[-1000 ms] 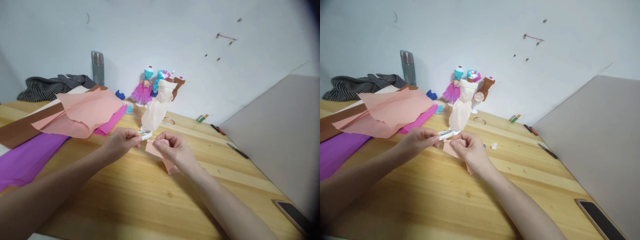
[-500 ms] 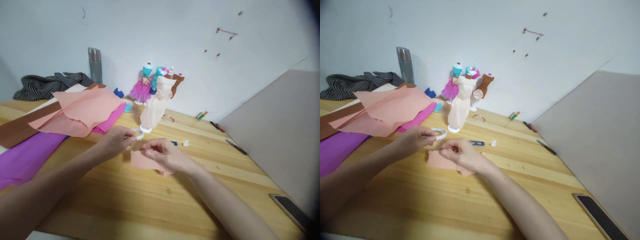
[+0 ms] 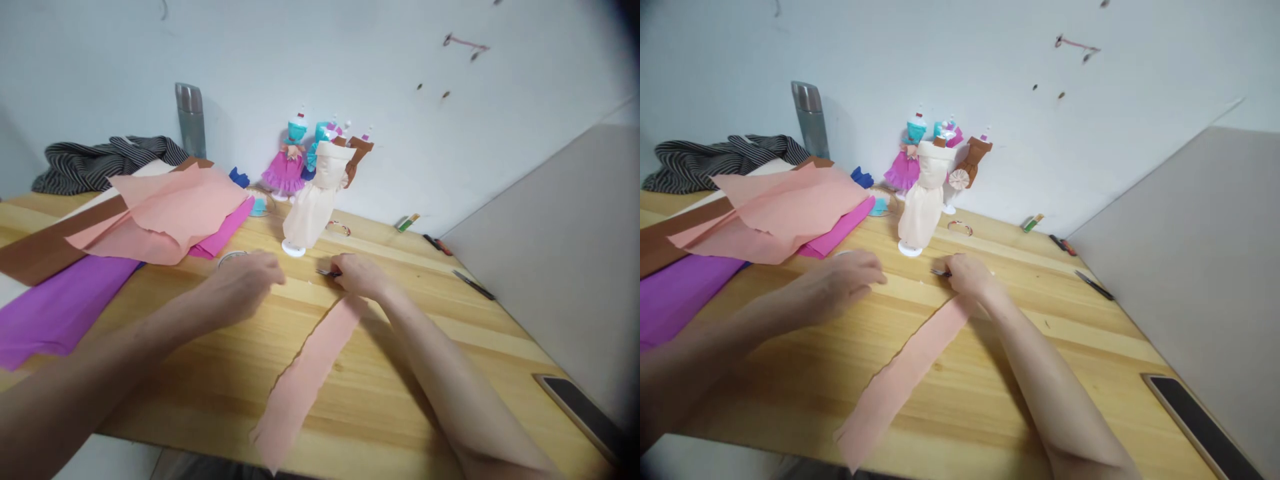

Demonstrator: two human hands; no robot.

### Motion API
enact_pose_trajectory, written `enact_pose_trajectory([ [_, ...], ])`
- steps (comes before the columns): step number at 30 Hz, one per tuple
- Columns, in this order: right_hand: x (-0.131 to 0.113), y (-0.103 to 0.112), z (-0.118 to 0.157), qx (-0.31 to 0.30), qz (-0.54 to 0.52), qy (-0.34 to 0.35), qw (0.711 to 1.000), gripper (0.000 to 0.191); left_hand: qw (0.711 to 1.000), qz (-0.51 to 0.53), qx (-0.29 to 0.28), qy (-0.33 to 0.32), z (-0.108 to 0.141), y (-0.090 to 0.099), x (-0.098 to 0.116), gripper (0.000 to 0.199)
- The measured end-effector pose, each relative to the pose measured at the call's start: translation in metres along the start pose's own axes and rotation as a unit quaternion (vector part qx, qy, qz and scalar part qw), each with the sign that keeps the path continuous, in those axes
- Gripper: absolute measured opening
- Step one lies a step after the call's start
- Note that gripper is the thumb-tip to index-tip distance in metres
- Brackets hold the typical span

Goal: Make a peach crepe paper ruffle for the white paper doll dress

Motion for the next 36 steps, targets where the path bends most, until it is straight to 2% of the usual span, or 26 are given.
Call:
enact_pose_trajectory([
  [3,-0.001,0.001,-0.001,-0.005,0.003,-0.004,1.000,0.023,0.984,0.025,-0.054,-0.167,0.003,-0.024,0.041,0.036],
  [5,-0.003,0.005,0.000,-0.003,0.000,-0.008,1.000,0.024,0.966,0.036,-0.092,-0.239,0.008,-0.041,0.058,0.035],
  [8,-0.007,0.016,0.005,0.007,-0.007,-0.005,1.000,0.020,0.954,0.076,-0.127,-0.261,0.011,-0.056,0.066,0.025],
  [10,-0.013,0.027,0.012,0.025,-0.068,0.017,0.997,0.014,0.951,0.135,-0.133,-0.246,0.010,-0.056,0.065,0.022],
  [11,-0.017,0.034,0.016,0.037,-0.141,0.034,0.989,0.011,0.949,0.176,-0.129,-0.229,0.008,-0.053,0.063,0.022],
  [12,-0.020,0.040,0.021,0.048,-0.242,0.052,0.968,0.007,0.944,0.230,-0.117,-0.203,0.005,-0.048,0.060,0.021],
  [14,-0.023,0.054,0.032,0.075,-0.449,0.085,0.886,0.004,0.918,0.367,-0.086,-0.125,-0.001,-0.037,0.050,0.017],
  [16,-0.025,0.068,0.043,0.110,-0.588,0.122,0.792,0.002,0.857,0.512,-0.056,-0.002,-0.005,-0.031,0.035,0.010],
  [18,-0.029,0.079,0.054,0.131,-0.654,0.159,0.728,0.009,0.771,0.624,-0.025,0.126,-0.005,-0.032,0.021,0.013],
  [19,-0.033,0.081,0.059,0.126,-0.667,0.171,0.714,0.017,0.729,0.660,-0.008,0.178,-0.004,-0.034,0.016,0.016],
  [21,-0.043,0.083,0.065,0.110,-0.656,0.183,0.724,0.034,0.667,0.706,0.023,0.238,-0.002,-0.037,0.010,0.020],
  [22,-0.047,0.083,0.067,0.110,-0.637,0.179,0.742,0.039,0.649,0.718,0.031,0.251,-0.001,-0.039,0.009,0.021],
  [24,-0.051,0.082,0.067,0.134,-0.602,0.152,0.772,0.034,0.632,0.729,0.023,0.263,0.000,-0.043,0.009,0.023],
  [26,-0.048,0.080,0.066,0.169,-0.593,0.114,0.779,0.028,0.628,0.732,-0.001,0.264,0.001,-0.045,0.012,0.026],
  [28,-0.048,0.075,0.063,0.180,-0.601,0.091,0.773,0.034,0.641,0.725,-0.012,0.251,0.000,-0.043,0.016,0.034],
  [31,-0.058,0.066,0.060,0.141,-0.608,0.094,0.776,0.037,0.706,0.678,0.031,0.203,-0.003,-0.029,0.018,0.048],
  [33,-0.067,0.063,0.061,0.113,-0.602,0.109,0.783,0.040,0.751,0.629,0.063,0.189,-0.004,-0.022,0.017,0.043],
  [36,-0.078,0.063,0.065,0.094,-0.575,0.148,0.799,0.042,0.781,0.578,0.093,0.220,-0.003,-0.022,0.010,0.031],
])
Point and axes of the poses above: each hand's wrist, its own z-axis away from the middle knuckle, its own y-axis out of the back of the hand, x = y × z, the point moved 7 cm from there along -z, towards the middle knuckle
